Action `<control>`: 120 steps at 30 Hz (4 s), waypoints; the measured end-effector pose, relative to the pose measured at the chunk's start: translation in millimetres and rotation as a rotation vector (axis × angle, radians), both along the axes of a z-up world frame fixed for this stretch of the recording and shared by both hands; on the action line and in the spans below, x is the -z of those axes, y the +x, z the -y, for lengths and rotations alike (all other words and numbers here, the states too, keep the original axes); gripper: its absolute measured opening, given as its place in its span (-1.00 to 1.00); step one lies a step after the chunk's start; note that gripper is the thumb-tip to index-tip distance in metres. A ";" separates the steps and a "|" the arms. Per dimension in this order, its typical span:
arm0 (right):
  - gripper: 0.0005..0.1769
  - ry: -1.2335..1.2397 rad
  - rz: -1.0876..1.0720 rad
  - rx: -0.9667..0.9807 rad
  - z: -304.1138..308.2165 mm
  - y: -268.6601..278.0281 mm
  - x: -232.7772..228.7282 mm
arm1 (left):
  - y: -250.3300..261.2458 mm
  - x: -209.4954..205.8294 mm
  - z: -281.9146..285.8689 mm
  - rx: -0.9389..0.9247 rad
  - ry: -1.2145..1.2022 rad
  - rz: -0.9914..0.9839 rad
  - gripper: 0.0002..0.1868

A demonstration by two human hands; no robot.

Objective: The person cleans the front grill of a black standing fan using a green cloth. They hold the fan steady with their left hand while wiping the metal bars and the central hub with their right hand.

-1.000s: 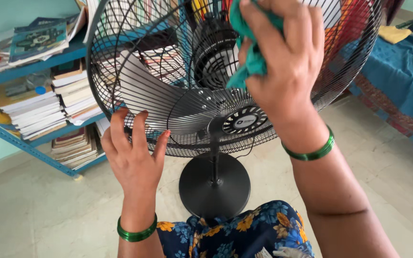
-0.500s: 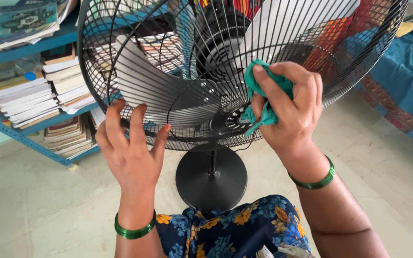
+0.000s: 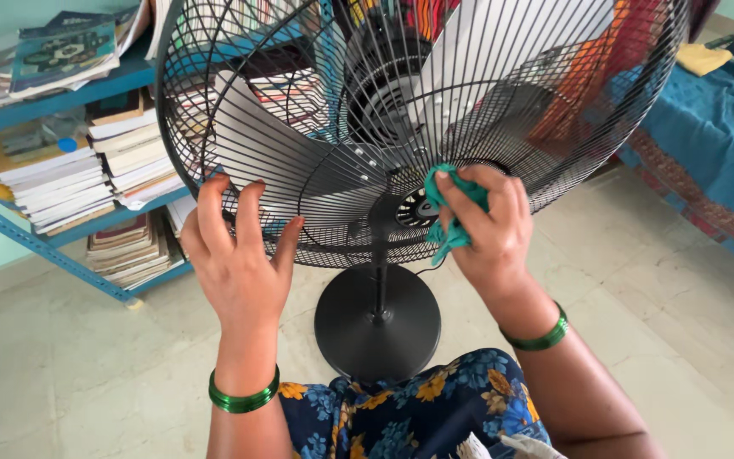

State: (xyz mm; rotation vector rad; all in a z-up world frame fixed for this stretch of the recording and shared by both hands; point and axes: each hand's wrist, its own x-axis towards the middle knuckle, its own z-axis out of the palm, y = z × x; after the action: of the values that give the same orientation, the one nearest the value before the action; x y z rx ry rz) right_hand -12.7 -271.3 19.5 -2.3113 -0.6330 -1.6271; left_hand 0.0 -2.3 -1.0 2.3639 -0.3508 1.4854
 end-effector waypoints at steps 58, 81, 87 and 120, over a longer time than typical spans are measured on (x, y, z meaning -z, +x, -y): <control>-0.53 -0.236 0.052 0.000 6.2 2.3 -12.1 | 2.1 1.0 -1.0 -0.011 0.005 -0.001 -0.43; -0.39 -0.314 0.154 -0.018 -61.9 8.4 -142.8 | -0.8 -1.4 -1.8 0.002 0.002 0.012 -0.42; -0.50 -0.305 0.089 -0.011 -43.6 5.2 -106.5 | -0.6 -0.2 -2.3 -0.005 0.007 -0.003 -0.41; -0.41 -0.284 -0.079 0.070 -6.5 -9.1 -12.1 | 1.4 -0.8 -2.7 0.024 -0.006 0.030 -0.41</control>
State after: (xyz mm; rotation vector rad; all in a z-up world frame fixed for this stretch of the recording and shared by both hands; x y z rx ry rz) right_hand -21.8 -264.8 31.6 -2.6105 -0.8210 -1.5525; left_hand 1.4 0.4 -0.2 2.3273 -0.3800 1.5107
